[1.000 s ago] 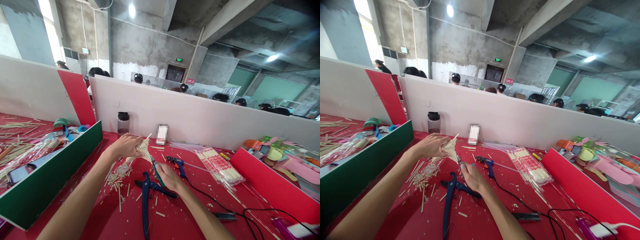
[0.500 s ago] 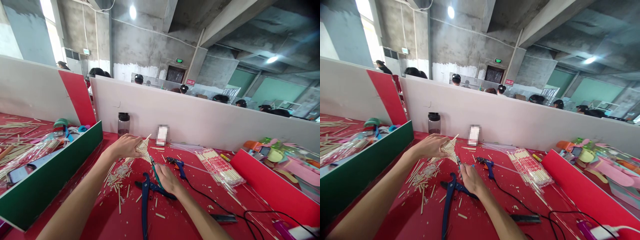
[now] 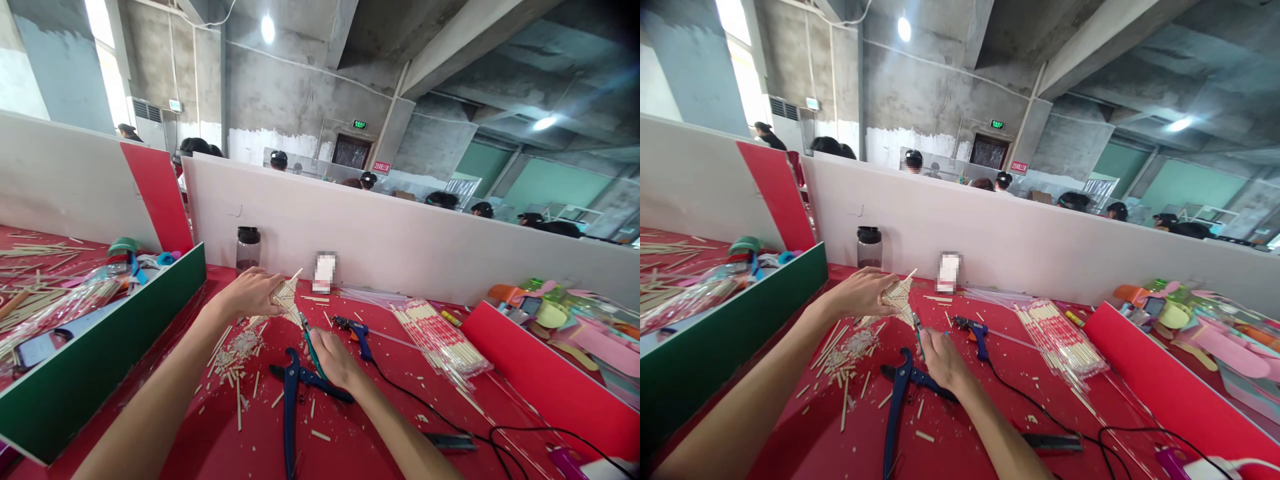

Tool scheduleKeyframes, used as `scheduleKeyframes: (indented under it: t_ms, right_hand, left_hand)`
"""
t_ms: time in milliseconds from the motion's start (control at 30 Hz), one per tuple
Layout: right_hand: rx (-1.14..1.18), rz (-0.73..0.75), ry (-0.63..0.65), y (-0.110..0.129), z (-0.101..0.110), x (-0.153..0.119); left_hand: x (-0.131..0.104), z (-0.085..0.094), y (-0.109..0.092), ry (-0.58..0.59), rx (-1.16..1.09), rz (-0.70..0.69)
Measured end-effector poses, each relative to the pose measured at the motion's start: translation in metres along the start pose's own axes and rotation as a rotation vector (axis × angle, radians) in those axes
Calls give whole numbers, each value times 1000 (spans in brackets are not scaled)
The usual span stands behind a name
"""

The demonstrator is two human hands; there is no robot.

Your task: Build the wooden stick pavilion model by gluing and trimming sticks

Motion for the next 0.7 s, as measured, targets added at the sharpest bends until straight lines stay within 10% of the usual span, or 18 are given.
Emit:
scheduleKeyframes:
  t_ms: [700]
  right_hand:
    - [-15, 33, -49, 1, -3, 2]
  left_hand:
    - [-1, 3, 0, -2, 57, 10]
Point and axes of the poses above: each hand's wrist, its own x-axis towards the middle knuckle, its own z-axis out of the back of the hand, y = z × x, the point moved 7 cm from there along x, towards the middle knuckle, and after that the axes turned 1 degree about -z, right-handed, at the moved point
